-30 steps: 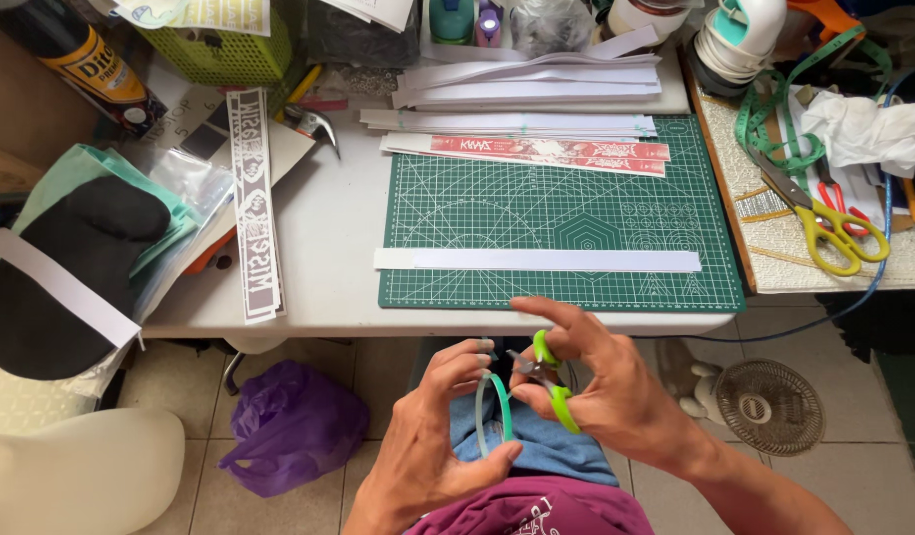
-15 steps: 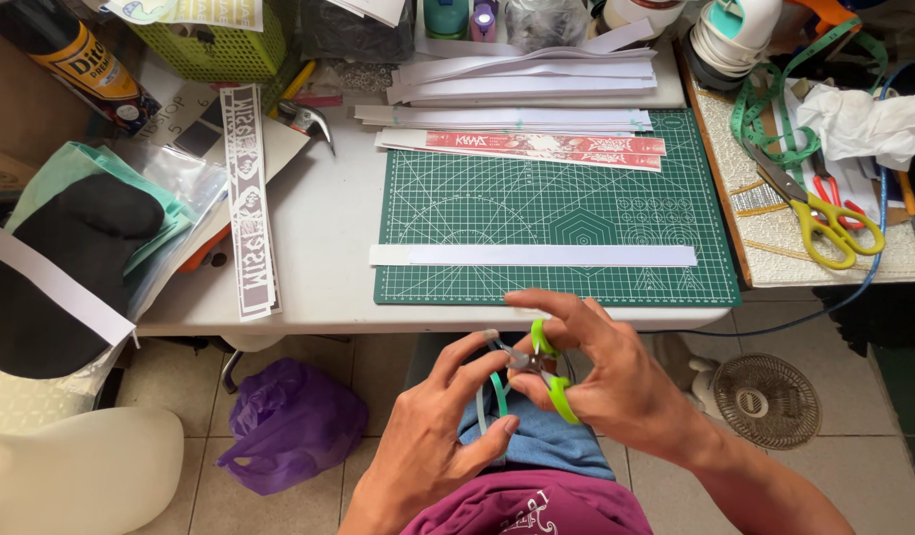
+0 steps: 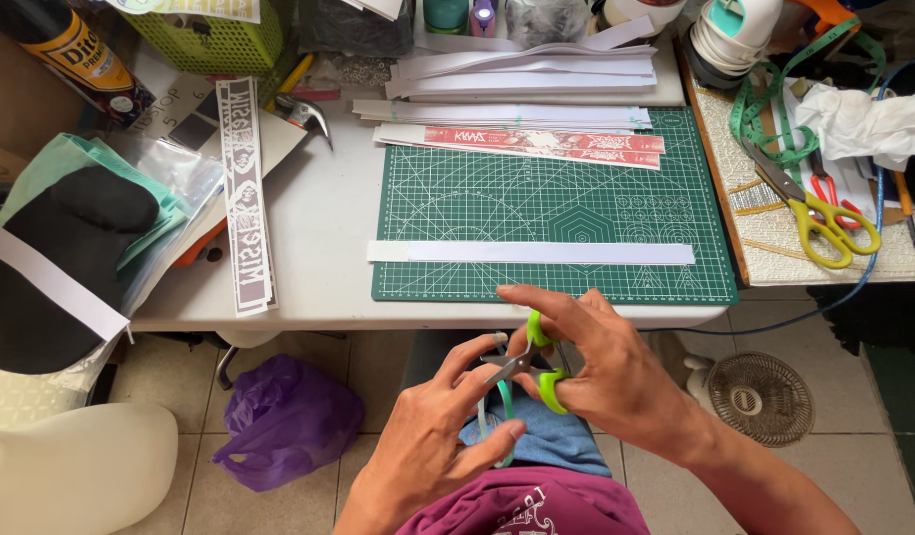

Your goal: The person cuts small pieces of green tape with scissors and applies them to the ends of long white paper strips on a green cutting mat. The person repeats this process for multiple strips, aligning and pressing the tape onto each end.

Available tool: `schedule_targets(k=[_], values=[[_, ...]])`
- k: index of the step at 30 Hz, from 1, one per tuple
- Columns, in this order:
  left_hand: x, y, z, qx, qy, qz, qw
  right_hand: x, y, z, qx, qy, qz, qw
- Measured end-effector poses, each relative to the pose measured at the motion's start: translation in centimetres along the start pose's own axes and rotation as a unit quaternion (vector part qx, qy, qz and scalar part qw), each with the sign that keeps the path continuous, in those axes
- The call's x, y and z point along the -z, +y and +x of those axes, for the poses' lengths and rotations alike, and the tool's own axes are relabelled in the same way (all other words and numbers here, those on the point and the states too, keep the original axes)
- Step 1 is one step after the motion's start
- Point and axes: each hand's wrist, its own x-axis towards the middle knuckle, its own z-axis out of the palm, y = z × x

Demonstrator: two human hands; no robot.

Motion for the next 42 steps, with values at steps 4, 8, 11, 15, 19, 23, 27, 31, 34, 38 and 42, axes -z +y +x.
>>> schedule_targets(k=[4, 8, 11, 15, 19, 23, 27, 31, 34, 38, 42], values=[[0.3, 0.4, 0.2, -0.024, 0.006, -0.014, 1.000, 0.5, 0.4, 0.3, 0.017, -0.015, -0.026, 0.999], [0.7, 0.7, 0.3, -0.009, 0.005, -0.115, 0.993, 2.2, 1.3, -0.2, 0.015, -0.015, -0.061, 0.998], [1.2, 0.5, 0.2, 0.038, 0.016, -0.135, 0.990, 4.6, 2.3, -0.5, -0.014, -0.108, 0.015, 0.994], [1.2, 0.3, 0.2, 0.038, 0.027, -0.127, 0.991, 5.4, 3.3, -0.4, -0.084, -0.306, 0.049, 0.947], [0.9, 0.3, 0.3, 0.013, 0.032, -0.133, 0.990, 4.5, 3.4, -0.2, -0.142, -0.351, -0.025, 0.925], [0.9, 0.4, 0.3, 0.011, 0.027, -0.132, 0.991, 4.1, 3.5, 0.2, -0.117, -0.348, -0.025, 0.930], [0.9, 0.5, 0.2, 0.009, 0.023, -0.138, 0.990, 4.0, 3.6, 0.4, -0.098, -0.346, -0.019, 0.933], [0.8, 0.6, 0.2, 0.003, 0.015, -0.133, 0.991, 3.9, 3.6, 0.6, -0.095, -0.353, -0.029, 0.930], [0.7, 0.8, 0.3, 0.007, 0.007, -0.128, 0.992, 4.0, 3.5, 0.8, -0.088, -0.357, -0.028, 0.930], [0.8, 0.9, 0.4, 0.020, -0.004, -0.120, 0.993, 4.0, 3.3, 1.1, -0.086, -0.355, -0.024, 0.930], [0.8, 0.9, 0.3, 0.016, -0.005, -0.122, 0.992, 3.9, 3.1, 1.2, -0.078, -0.354, -0.033, 0.932]])
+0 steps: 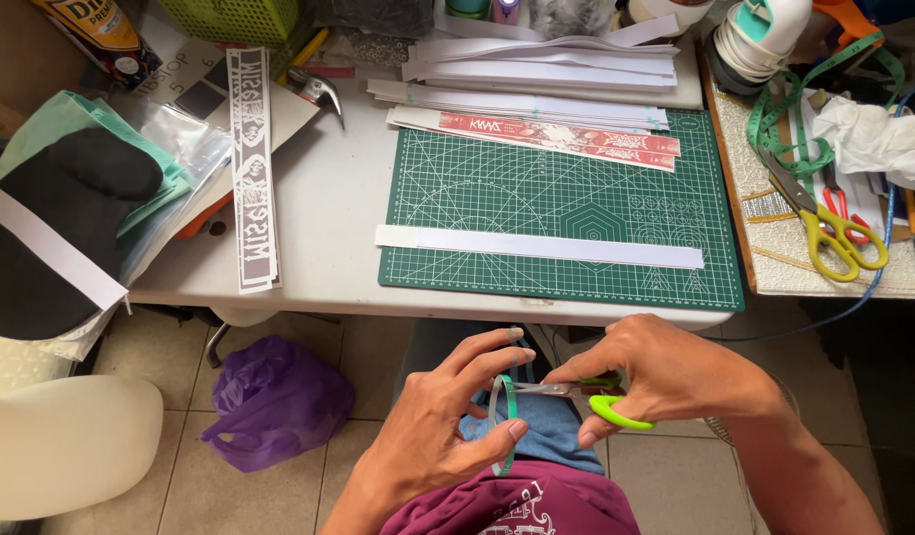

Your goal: The person cuts small pieces of green tape with scissors and applies them to the ends of long white paper strips on a green cutting mat. The person repeats this process for multiple strips, aligning and pressing the tape onto each end.

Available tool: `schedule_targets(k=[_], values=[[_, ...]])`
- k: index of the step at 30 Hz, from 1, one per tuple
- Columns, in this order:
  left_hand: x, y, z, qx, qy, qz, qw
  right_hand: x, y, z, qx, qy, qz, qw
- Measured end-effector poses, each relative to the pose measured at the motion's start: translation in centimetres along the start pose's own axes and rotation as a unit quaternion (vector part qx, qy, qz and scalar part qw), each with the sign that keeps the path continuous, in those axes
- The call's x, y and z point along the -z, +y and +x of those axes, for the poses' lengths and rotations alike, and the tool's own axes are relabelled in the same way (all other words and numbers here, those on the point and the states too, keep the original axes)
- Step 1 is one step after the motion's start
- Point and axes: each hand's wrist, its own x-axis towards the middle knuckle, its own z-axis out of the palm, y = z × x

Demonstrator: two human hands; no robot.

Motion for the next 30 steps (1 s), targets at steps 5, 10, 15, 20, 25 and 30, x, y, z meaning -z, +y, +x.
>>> schedule_targets(k=[5, 10, 15, 20, 25, 30], values=[[0.0, -0.1, 0.0, -0.005, 0.001, 0.000, 1.000, 0.0, 0.1, 0.1, 0.003, 0.004, -0.009, 1.000], [-0.1, -0.2, 0.0, -0.002, -0.001, -0.007, 1.000, -0.1, 0.3, 0.2, 0.048, 0.016, 0.011, 0.999], [0.0, -0.3, 0.0, 0.001, -0.004, 0.005, 1.000, -0.1, 0.2, 0.2, 0.008, 0.009, -0.009, 1.000], [0.0, -0.5, -0.1, -0.021, 0.008, -0.007, 1.000, -0.3, 0.2, 0.3, 0.037, 0.023, -0.008, 0.999], [0.2, -1.6, -0.3, -0.029, 0.037, 0.019, 0.999, -0.4, 1.3, -0.2, 0.043, 0.055, 0.025, 0.997], [0.7, -4.1, 0.4, -0.076, 0.136, -0.058, 0.986, 0.1, 3.1, -0.3, -0.074, 0.098, 0.075, 0.990]])
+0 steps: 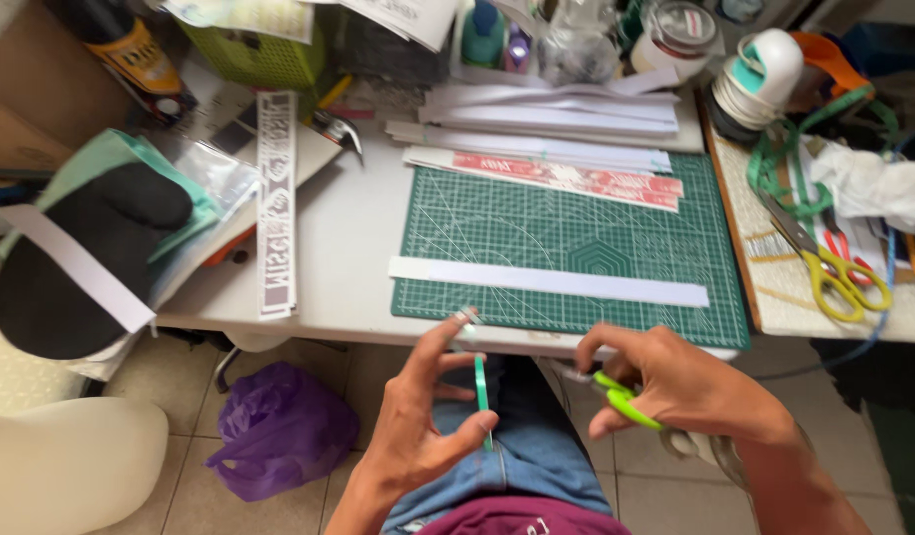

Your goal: The person cuts small pieces of green tape with scissors and applies them to the ends of long white paper strips on a green cutting mat. The person repeats this process for multiple strips, aligning and pressing the tape onto each end.

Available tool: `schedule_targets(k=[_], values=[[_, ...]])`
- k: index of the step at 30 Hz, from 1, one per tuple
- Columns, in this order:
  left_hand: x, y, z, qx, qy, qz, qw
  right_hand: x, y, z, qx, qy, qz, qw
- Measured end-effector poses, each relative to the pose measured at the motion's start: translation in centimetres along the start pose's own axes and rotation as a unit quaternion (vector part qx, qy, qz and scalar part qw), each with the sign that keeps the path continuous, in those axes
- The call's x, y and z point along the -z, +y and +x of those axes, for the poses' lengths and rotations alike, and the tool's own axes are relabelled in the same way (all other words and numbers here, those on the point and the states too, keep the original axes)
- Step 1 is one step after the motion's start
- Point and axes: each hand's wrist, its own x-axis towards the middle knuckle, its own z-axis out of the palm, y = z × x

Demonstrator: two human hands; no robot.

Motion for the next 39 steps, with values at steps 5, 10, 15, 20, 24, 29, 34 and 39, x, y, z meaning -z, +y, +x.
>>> schedule_targets(k=[5, 10, 15, 20, 24, 29, 34, 39], values=[[1.2, -2.2, 1.7, -0.042, 0.071, -0.011, 0.997, 0.9, 0.9, 3.4, -0.065, 0.190, -0.019, 0.979], [4.5, -3.2, 7.7, -0.133, 0.076, 0.253, 0.955, 3.6, 1.9, 9.2, -0.058, 0.179, -0.034, 0.981], [6.4, -3.8, 14.8, -0.060, 0.003, 0.387, 0.920, 4.6, 2.9, 14.5, -0.006, 0.189, -0.143, 0.972], [5.8, -5.2, 18.4, -0.050, -0.068, 0.469, 0.879, 4.2, 4.1, 17.4, 0.025, 0.219, -0.232, 0.947], [5.2, -6.9, 19.6, -0.006, -0.123, 0.448, 0.885, 4.2, 4.7, 16.9, 0.155, 0.258, -0.254, 0.919], [4.1, -7.2, 17.3, -0.184, -0.050, 0.339, 0.921, 3.2, 4.3, 12.9, 0.022, 0.284, -0.026, 0.958], [0.7, -6.1, 13.0, -0.170, -0.072, 0.190, 0.964, 1.6, 4.3, 9.9, -0.004, 0.285, 0.267, 0.920], [-1.6, -5.7, 12.1, -0.230, -0.096, 0.211, 0.945, 0.1, 4.0, 8.9, 0.061, 0.263, 0.434, 0.859]])
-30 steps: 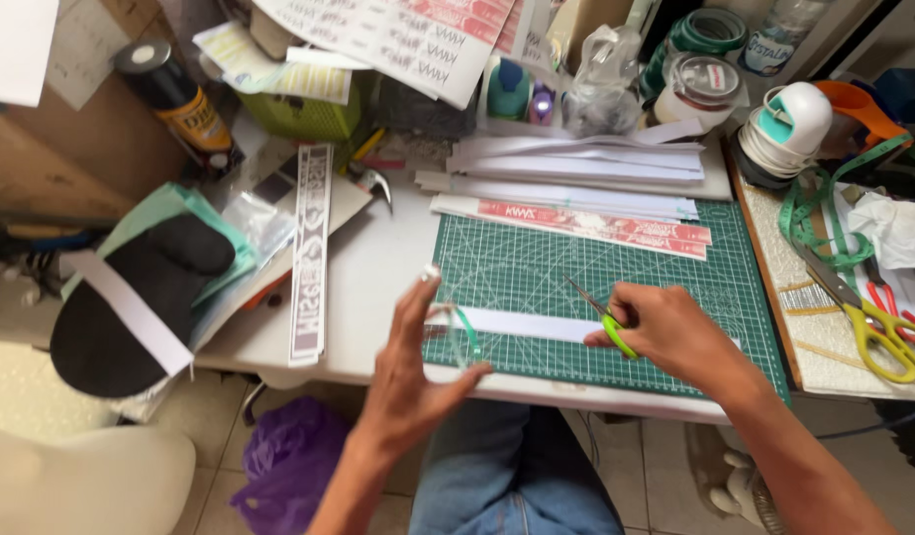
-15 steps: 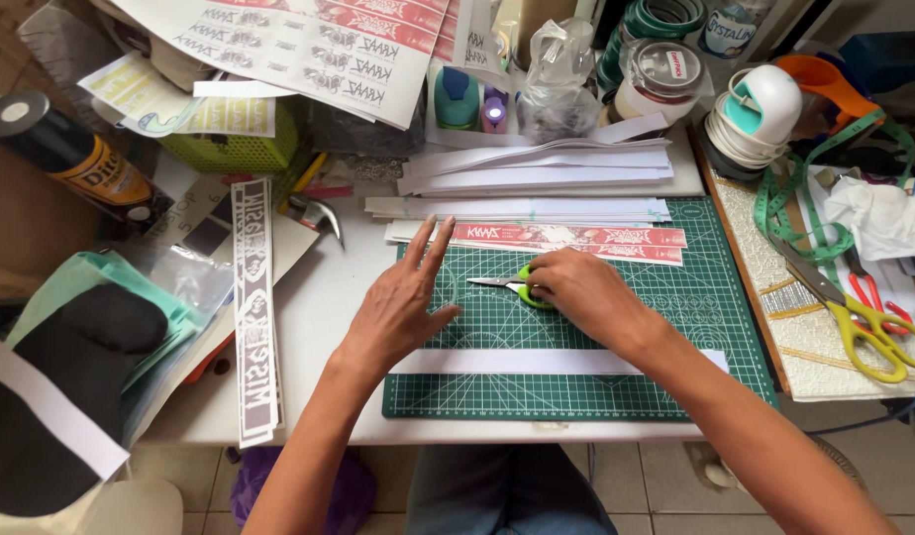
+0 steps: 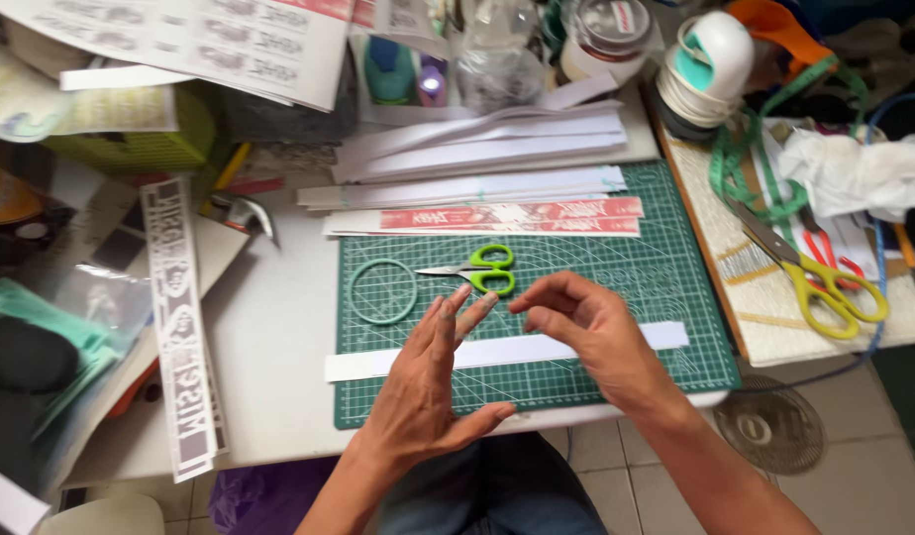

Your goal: The person cuts small pieces of green tape with scissors and applies them to the ends of long white paper strips on a green cutting mat. The person repeats this process for multiple strips, aligning and pressing the tape onto each end.

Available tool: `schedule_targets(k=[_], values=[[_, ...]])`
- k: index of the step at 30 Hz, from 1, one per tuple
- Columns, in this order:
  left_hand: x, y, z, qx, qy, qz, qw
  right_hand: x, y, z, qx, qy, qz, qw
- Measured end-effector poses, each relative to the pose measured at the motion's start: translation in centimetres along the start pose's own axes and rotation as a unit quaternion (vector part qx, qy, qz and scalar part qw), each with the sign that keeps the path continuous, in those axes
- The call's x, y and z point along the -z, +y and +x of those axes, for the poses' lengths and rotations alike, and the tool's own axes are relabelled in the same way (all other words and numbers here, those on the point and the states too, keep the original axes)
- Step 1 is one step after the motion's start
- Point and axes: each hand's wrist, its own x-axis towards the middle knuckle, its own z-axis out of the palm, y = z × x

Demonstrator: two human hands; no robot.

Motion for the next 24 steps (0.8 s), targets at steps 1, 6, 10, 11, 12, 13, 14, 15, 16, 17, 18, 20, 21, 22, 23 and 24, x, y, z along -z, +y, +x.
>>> schedule_targets(k=[1, 6, 10, 11, 12, 13, 14, 15, 16, 17, 18, 20, 21, 22, 23, 24], values=[[-0.2, 0.0, 0.1, -0.004, -0.006, 0.007, 1.000, -0.1, 0.0, -0.2, -0.003, -0.002, -0.002, 1.000], [-0.2, 0.4, 0.3, -0.007, -0.033, 0.032, 0.999, -0.3, 0.2, -0.4, -0.011, 0.003, 0.015, 1.000], [-0.1, 0.7, 0.8, -0.025, -0.042, 0.036, 0.998, -0.2, 0.9, -0.3, -0.026, 0.008, 0.074, 0.997], [0.0, 0.7, 0.9, -0.014, -0.058, 0.039, 0.997, -0.1, 1.1, -0.3, -0.031, 0.007, 0.088, 0.996], [0.0, 0.9, 0.8, 0.000, -0.074, 0.040, 0.996, 0.1, 1.2, -0.6, -0.035, 0.005, 0.093, 0.995], [-0.1, 1.1, 0.8, -0.004, -0.080, 0.053, 0.995, 0.5, 1.2, -0.8, -0.038, 0.004, 0.098, 0.994], [-0.3, 1.2, 0.8, -0.011, -0.084, 0.069, 0.994, 0.8, 1.2, -0.9, -0.038, 0.001, 0.102, 0.994], [-0.4, 1.2, 0.6, -0.017, -0.088, 0.085, 0.992, 1.2, 1.1, -1.1, -0.051, 0.002, 0.089, 0.995], [-0.8, 1.3, 0.4, -0.034, -0.081, 0.122, 0.989, 1.4, 0.9, -1.3, -0.063, 0.002, 0.076, 0.995], [-1.2, 1.3, 0.2, -0.052, -0.073, 0.160, 0.983, 1.8, 0.7, -1.3, -0.074, 0.002, 0.062, 0.995], [-1.4, 1.2, -0.1, -0.069, -0.065, 0.197, 0.976, 2.0, 0.3, -1.5, -0.078, 0.004, 0.026, 0.997], [-1.8, 0.9, -1.0, -0.027, -0.031, 0.200, 0.979, 2.6, -0.6, -1.5, -0.083, 0.009, -0.049, 0.995], [-1.9, 0.8, -1.4, -0.006, -0.013, 0.202, 0.979, 3.1, -1.3, -1.3, -0.081, -0.034, -0.101, 0.991], [-2.3, 1.1, -2.0, 0.026, 0.016, 0.153, 0.988, 3.7, -2.2, -1.0, -0.080, -0.077, -0.152, 0.982], [-2.9, 1.5, -2.6, 0.057, 0.046, 0.104, 0.992, 4.3, -3.0, -0.5, -0.079, -0.120, -0.203, 0.969], [-3.4, 2.0, -3.2, 0.089, 0.075, 0.055, 0.992, 4.7, -3.8, 0.2, -0.070, -0.150, -0.271, 0.948]])
